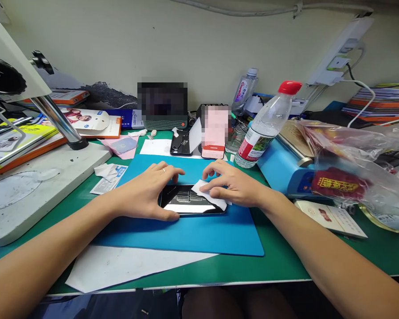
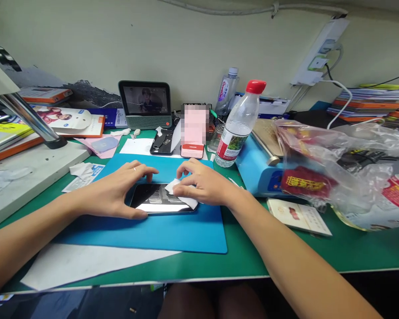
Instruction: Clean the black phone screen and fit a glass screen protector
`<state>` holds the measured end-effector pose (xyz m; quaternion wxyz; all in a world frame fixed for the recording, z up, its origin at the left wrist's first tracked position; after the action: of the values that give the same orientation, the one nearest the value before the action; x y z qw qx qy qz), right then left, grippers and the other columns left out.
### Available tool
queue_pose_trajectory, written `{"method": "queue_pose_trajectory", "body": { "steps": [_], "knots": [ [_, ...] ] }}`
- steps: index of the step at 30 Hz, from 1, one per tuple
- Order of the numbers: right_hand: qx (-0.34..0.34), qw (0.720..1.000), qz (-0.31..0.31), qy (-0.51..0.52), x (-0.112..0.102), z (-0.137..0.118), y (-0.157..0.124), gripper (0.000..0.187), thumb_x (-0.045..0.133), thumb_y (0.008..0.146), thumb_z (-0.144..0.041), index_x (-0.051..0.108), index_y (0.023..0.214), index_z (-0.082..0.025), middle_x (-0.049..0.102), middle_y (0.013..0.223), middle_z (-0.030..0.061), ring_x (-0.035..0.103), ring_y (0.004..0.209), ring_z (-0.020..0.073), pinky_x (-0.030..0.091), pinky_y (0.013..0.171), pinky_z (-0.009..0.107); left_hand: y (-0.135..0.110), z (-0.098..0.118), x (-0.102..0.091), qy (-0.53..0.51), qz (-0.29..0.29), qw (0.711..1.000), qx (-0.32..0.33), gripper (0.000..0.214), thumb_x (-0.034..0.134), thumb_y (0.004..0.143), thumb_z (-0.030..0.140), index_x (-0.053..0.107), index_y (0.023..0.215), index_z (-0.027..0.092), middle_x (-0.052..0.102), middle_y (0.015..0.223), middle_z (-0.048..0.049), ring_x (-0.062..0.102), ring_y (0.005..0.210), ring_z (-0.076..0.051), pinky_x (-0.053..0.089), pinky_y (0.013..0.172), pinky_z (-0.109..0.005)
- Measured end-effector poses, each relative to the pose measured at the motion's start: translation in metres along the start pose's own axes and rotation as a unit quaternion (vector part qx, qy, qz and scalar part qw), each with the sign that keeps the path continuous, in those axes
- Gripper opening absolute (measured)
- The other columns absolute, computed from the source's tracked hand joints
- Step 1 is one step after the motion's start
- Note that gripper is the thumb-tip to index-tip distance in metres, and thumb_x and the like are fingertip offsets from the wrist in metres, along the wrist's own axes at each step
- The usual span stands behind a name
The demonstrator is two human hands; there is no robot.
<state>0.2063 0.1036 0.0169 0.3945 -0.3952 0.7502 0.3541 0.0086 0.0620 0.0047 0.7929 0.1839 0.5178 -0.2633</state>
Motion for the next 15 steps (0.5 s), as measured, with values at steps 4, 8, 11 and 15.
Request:
{"method": "queue_pose_trajectory", "body": {
  "steps": [4,8,11,15],
  "knots": [
    [0.011,1.000,0.000,-0.021,0.000,0.006,-0.003,0.031,0.062,0.098,-0.045,0.082,0.106,-0.022,0.071,0.104,0.0101,0.064,0.097,0.0221,0.050,0.086,0.036,-0.001,-0.003,0.002,0.005,-0.015,1.000,-0.011,0.083,0.074,0.080,0.059,0.042,0.145,0.018,0.059,0.127,-0.0107,0.051,0.117,-0.033,0.044,0.100,-0.045],
    [0.029,0.999,0.008,-0.026,-0.001,0.013,-0.005,0.023,0.060,0.099,-0.028,0.080,0.107,-0.019,0.073,0.100,0.0081,0.068,0.092,0.0190,0.052,0.081,0.031,-0.002,-0.007,0.001,-0.002,-0.008,1.000,-0.022,0.089,0.072,0.083,0.056,0.032,0.154,0.019,0.058,0.132,-0.0106,0.051,0.121,-0.032,0.043,0.104,-0.045],
    [0.061,0.996,0.040,-0.049,-0.006,0.022,-0.006,0.022,0.057,0.098,-0.024,0.078,0.102,-0.017,0.072,0.096,0.0085,0.067,0.090,0.0206,0.051,0.079,0.033,-0.005,-0.015,-0.003,0.006,-0.024,0.999,-0.035,0.095,0.072,0.082,0.060,0.029,0.156,0.021,0.054,0.140,-0.0104,0.048,0.129,-0.034,0.041,0.109,-0.046],
    [0.107,0.986,0.096,-0.082,-0.014,0.034,-0.008,0.025,0.054,0.098,-0.024,0.078,0.102,-0.017,0.069,0.096,0.0110,0.064,0.093,0.0250,0.050,0.081,0.039,-0.012,-0.033,-0.013,0.041,-0.059,0.994,-0.079,0.090,0.074,0.074,0.072,0.045,0.145,0.024,0.043,0.149,-0.0104,0.041,0.137,-0.037,0.040,0.113,-0.047]
  ]
}}
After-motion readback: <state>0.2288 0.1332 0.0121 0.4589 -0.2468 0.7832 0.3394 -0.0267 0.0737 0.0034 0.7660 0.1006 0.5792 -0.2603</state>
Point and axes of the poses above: each hand's wrist, its own y-axis towards the middle knuckle, its own x-axis out of the palm, z = x × y, the point moved 6 cm from there along y, towards the middle knuckle
